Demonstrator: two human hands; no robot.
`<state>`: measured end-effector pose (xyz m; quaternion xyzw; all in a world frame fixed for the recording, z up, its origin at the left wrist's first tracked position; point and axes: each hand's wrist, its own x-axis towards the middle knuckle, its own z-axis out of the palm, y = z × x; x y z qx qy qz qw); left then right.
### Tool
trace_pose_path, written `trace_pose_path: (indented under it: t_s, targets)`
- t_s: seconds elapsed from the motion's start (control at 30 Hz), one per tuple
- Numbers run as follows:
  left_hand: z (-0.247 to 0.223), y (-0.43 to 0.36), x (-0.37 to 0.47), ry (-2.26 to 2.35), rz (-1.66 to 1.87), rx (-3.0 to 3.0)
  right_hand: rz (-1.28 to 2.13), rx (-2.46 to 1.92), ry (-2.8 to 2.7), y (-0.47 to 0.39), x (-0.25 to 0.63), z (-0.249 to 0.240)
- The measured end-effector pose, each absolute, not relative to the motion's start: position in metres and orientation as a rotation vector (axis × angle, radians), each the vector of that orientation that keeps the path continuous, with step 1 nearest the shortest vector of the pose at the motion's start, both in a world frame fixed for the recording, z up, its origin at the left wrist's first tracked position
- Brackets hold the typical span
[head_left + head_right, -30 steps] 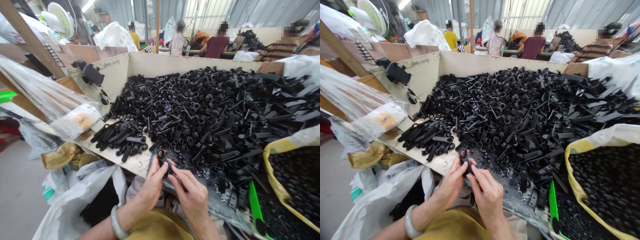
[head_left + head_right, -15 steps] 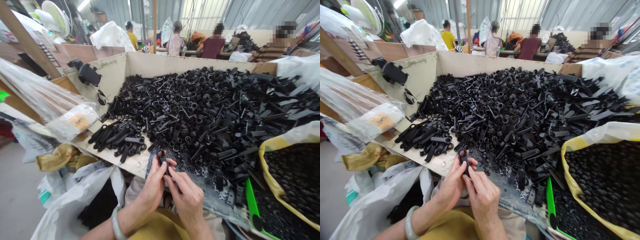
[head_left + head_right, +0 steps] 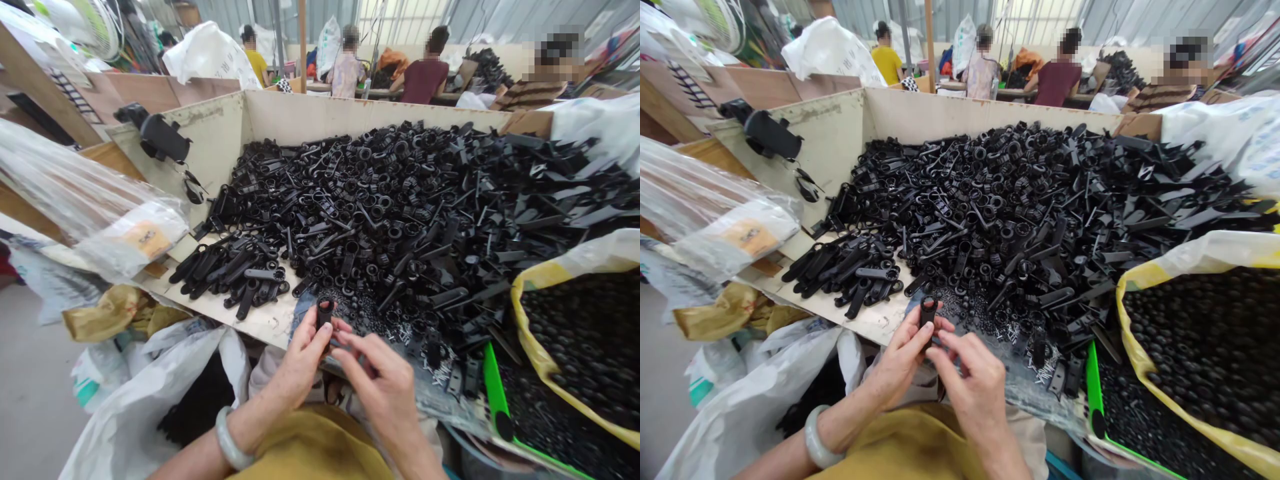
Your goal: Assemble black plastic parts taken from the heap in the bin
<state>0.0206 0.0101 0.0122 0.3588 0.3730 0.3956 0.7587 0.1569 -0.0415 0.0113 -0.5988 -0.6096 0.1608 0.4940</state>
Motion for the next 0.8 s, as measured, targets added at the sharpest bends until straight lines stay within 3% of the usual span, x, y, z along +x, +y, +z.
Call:
trace_pose_path:
  t_s: [0.17, 0.27, 0.37, 0.53, 0.8]
  targets:
    - [0.014, 0.005, -0.005, 0.73, 0.504, 1.103, 1.09, -1.48, -1.205, -0.027, 0.176, 0.021]
    - [0.022, 0.001, -0.015, 0.785, 0.503, 1.252, 1.37, -1.388, -1.185, -0.021, 0.172, 0.019]
    - [0.028, -0.003, -0.021, 0.872, 0.588, 1.409, 1.351, -1.418, -1.246, -0.023, 0.162, 0.017]
    - [0.026, -0.005, -0.032, 0.927, 0.563, 1.454, 1.043, -1.484, -1.371, -0.031, 0.16, 0.018]
    - [0.021, -0.005, -0.04, 0.983, 0.705, 1.752, 0.938, -1.463, -1.451, -0.02, 0.154, 0.021]
